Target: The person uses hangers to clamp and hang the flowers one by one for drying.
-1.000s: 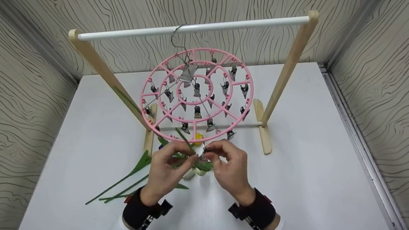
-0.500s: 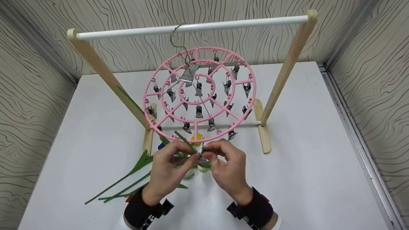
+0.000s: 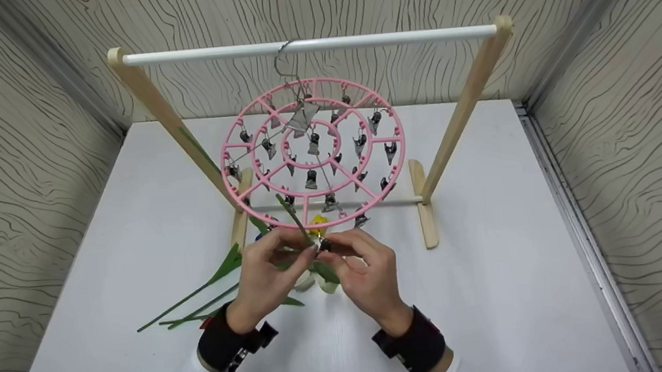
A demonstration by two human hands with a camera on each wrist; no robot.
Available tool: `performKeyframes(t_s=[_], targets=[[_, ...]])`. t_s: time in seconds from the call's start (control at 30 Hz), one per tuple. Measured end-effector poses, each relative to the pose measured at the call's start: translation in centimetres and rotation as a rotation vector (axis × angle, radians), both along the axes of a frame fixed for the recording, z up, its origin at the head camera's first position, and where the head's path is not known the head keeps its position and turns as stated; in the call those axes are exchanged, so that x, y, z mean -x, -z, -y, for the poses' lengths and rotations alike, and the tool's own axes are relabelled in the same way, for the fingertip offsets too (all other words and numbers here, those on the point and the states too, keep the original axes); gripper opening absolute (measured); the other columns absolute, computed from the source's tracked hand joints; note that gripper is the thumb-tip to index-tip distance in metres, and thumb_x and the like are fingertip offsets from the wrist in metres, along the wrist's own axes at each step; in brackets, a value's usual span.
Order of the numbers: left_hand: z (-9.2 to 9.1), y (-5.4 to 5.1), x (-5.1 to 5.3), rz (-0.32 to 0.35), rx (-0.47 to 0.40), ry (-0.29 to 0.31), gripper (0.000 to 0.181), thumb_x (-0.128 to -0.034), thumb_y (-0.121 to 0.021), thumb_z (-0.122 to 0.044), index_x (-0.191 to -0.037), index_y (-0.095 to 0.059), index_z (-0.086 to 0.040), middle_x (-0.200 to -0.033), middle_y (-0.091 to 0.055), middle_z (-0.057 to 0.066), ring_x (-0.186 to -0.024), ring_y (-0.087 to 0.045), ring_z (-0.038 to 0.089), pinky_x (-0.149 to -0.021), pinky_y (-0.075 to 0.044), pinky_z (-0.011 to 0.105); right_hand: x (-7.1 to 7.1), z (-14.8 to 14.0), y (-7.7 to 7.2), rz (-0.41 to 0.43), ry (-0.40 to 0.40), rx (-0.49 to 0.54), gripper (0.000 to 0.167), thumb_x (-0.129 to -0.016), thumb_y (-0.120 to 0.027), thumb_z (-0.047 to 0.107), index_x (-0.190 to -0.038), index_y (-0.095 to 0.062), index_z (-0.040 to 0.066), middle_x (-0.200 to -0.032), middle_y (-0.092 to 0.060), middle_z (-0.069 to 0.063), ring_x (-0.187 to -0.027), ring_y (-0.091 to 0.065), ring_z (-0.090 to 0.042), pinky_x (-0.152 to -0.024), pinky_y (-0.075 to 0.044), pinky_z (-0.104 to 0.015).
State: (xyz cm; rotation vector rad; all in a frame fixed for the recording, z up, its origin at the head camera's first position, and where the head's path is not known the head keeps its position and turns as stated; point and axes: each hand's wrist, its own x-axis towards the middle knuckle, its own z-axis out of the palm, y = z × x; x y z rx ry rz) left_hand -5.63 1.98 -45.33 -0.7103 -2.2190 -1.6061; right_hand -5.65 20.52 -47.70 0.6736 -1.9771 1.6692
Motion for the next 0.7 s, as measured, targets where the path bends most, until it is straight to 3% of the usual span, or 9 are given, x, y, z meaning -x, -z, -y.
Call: performKeyframes(t_s=[0.1,0.2,0.33,0.5,0.7], targets=[[0.3,0.1,0.0,-0.011,0.002,-0.008,0.013,-0.0980,-0.078,0.000,-0.109,-0.071,0.001,-0.104,-0.078,0.017,-0.094,-0.081,0.025,-0.083,-0.067,0.019,0.0,-0.2,0.4,-0.021,-0.038,0.017,0.039,-0.080,-0.076,-0.028,-0.116,-0.075,-0.014,-0.107,-0.080,-0.006,-0.101,-0.078,-0.003,-0.088,-0.065,-0.016],[0.8,0.2,0.1,-0.014,-0.008,-0.016,0.013,-0.0968,-0.078,0.002,-0.109,-0.072,0.002,-0.104,-0.078,0.018,-0.094,-0.081,0.026,-0.084,-0.067,0.021,0.0,-0.5,0.8,-0.047,-0.051,0.008,0.039,-0.079,-0.077,-0.026,-0.117,-0.075,-0.014,-0.106,-0.081,-0.011,-0.101,-0.079,-0.005,-0.088,-0.065,-0.017],[1.4,0.5,0.1,-0.006,-0.034,-0.026,0.016,-0.0947,-0.078,0.006,-0.109,-0.072,0.004,-0.103,-0.077,0.019,-0.093,-0.081,0.027,-0.084,-0.068,0.023,-0.1,-1.0,1.5,-0.029,-0.019,-0.051,0.035,-0.079,-0.077,-0.024,-0.110,-0.079,-0.009,-0.097,-0.081,-0.018,-0.098,-0.079,-0.003,-0.086,-0.064,-0.015],[2.2,0.8,0.2,-0.013,-0.051,-0.034,0.017,-0.0934,-0.078,0.008,-0.109,-0.073,0.004,-0.102,-0.078,0.019,-0.090,-0.080,0.027,-0.081,-0.068,0.024,-0.4,-1.9,2.7,0.028,0.029,-0.149,0.031,-0.079,-0.080,-0.022,-0.101,-0.083,-0.001,-0.091,-0.082,-0.014,-0.092,-0.077,0.002,-0.081,-0.064,-0.013],[3.1,1.0,0.3,-0.019,-0.064,-0.056,0.017,-0.0921,-0.078,0.009,-0.107,-0.074,0.003,-0.100,-0.078,0.018,-0.088,-0.080,0.027,-0.078,-0.069,0.026,-0.3,-2.6,4.3,0.004,0.027,-0.191,0.031,-0.077,-0.083,-0.020,-0.100,-0.084,0.001,-0.088,-0.083,-0.014,-0.084,-0.078,-0.003,-0.078,-0.063,-0.012]])
